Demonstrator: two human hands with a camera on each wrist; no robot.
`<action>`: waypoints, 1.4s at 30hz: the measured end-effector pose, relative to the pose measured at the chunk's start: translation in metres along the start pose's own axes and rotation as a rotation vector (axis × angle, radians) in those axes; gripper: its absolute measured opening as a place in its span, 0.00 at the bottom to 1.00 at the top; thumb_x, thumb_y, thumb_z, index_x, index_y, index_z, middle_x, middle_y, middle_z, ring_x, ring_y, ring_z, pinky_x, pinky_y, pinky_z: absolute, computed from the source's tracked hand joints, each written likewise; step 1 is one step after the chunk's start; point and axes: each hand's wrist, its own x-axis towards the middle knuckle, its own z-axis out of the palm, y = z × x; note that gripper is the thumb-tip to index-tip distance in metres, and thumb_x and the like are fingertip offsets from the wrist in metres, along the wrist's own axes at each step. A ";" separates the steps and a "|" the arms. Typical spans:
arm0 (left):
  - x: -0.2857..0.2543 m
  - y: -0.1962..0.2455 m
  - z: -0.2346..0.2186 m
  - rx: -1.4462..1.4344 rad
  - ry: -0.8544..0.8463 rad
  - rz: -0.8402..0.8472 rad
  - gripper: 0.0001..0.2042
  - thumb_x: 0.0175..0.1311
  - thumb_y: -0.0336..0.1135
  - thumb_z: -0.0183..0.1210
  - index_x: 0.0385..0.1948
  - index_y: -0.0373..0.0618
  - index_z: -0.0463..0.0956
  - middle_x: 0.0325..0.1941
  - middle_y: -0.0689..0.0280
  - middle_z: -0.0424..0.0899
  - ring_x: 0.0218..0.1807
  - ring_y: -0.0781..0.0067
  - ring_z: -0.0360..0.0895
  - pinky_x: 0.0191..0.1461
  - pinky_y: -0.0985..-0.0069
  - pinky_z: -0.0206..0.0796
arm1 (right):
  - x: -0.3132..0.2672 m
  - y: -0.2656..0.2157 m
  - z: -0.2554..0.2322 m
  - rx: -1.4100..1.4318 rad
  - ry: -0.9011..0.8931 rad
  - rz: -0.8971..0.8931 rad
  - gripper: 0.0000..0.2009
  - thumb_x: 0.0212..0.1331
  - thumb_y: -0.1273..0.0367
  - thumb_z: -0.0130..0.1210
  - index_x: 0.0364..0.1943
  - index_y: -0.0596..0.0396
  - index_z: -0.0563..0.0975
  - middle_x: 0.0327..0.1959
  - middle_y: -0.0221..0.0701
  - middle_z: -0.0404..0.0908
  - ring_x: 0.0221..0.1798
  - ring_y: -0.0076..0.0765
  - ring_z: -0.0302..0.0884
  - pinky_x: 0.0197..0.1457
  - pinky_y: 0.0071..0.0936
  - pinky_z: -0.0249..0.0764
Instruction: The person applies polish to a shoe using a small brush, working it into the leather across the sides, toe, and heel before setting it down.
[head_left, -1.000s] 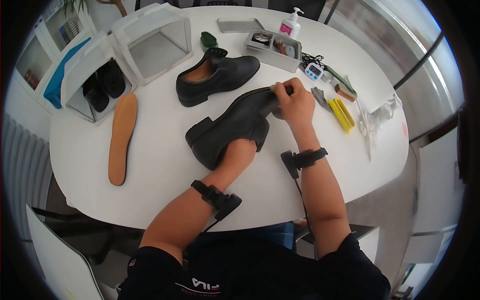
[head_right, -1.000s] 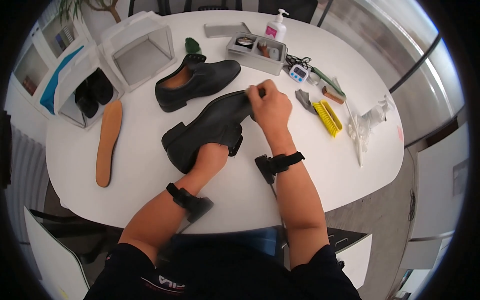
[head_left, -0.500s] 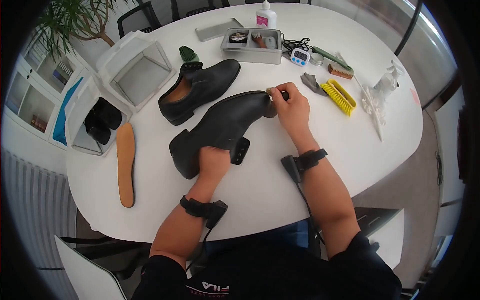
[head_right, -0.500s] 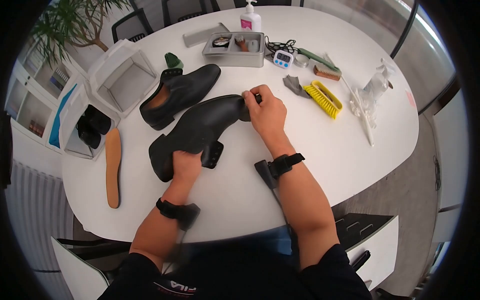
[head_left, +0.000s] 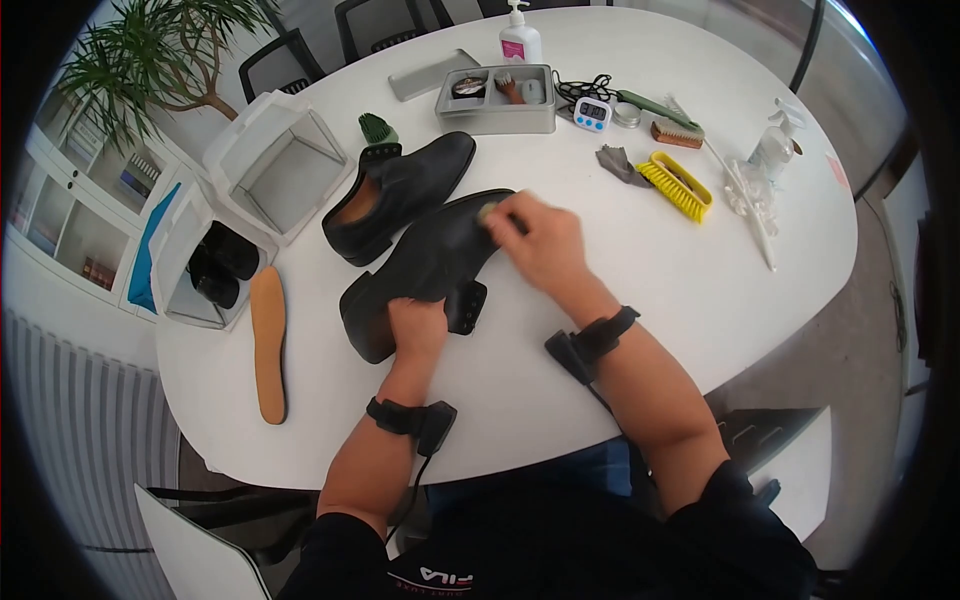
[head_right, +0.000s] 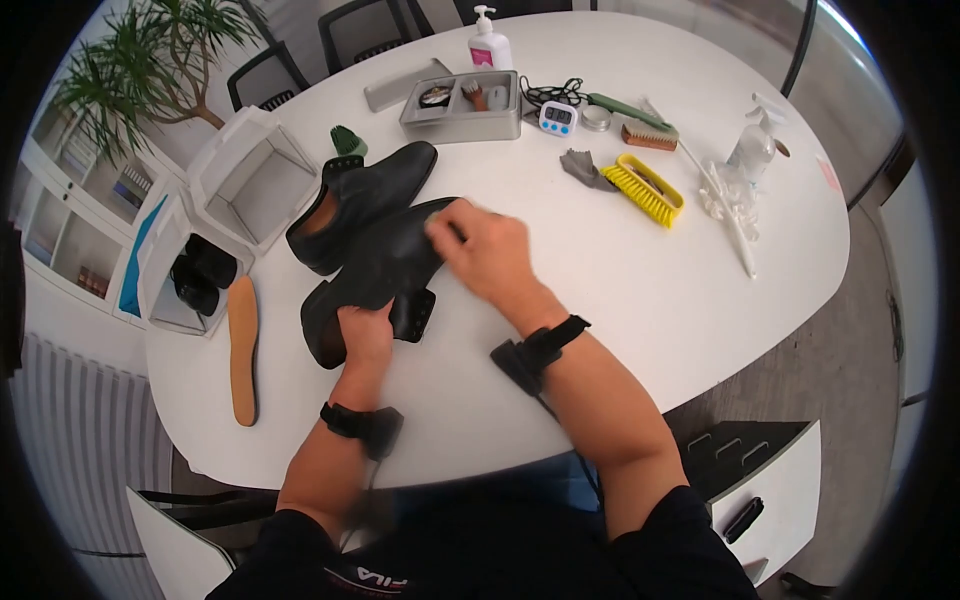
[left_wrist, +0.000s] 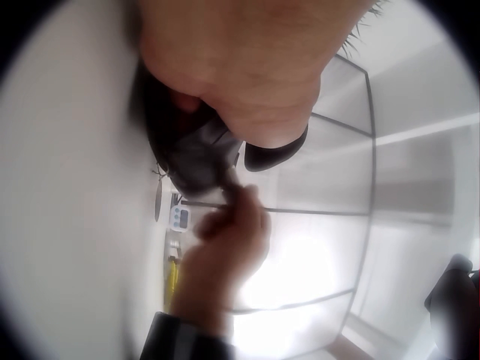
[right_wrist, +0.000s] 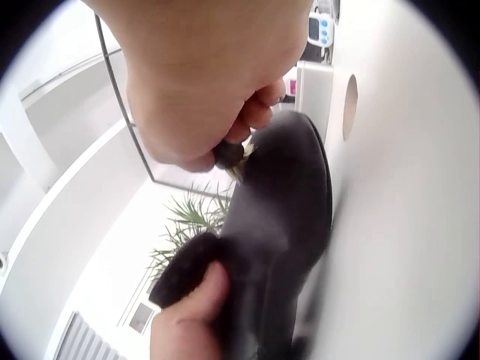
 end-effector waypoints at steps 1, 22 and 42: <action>0.002 0.003 -0.001 0.003 -0.001 0.000 0.11 0.66 0.20 0.65 0.49 0.31 0.85 0.57 0.59 0.89 0.58 0.64 0.85 0.66 0.72 0.71 | -0.002 0.000 0.002 -0.076 -0.021 -0.096 0.09 0.64 0.61 0.67 0.35 0.49 0.83 0.25 0.35 0.86 0.28 0.47 0.87 0.35 0.41 0.80; -0.005 0.014 0.011 -0.053 0.024 -0.044 0.15 0.69 0.22 0.64 0.56 0.32 0.82 0.62 0.57 0.86 0.61 0.65 0.84 0.66 0.72 0.72 | 0.001 -0.009 0.004 -0.022 0.067 0.098 0.09 0.65 0.60 0.67 0.36 0.50 0.84 0.25 0.31 0.87 0.27 0.43 0.87 0.36 0.40 0.81; -0.010 0.025 0.015 -0.364 -0.063 -0.227 0.13 0.70 0.29 0.66 0.54 0.36 0.85 0.58 0.61 0.89 0.61 0.67 0.84 0.65 0.70 0.74 | 0.000 -0.019 0.004 -0.135 -0.085 -0.075 0.09 0.64 0.61 0.68 0.35 0.50 0.84 0.26 0.34 0.88 0.26 0.46 0.86 0.31 0.40 0.79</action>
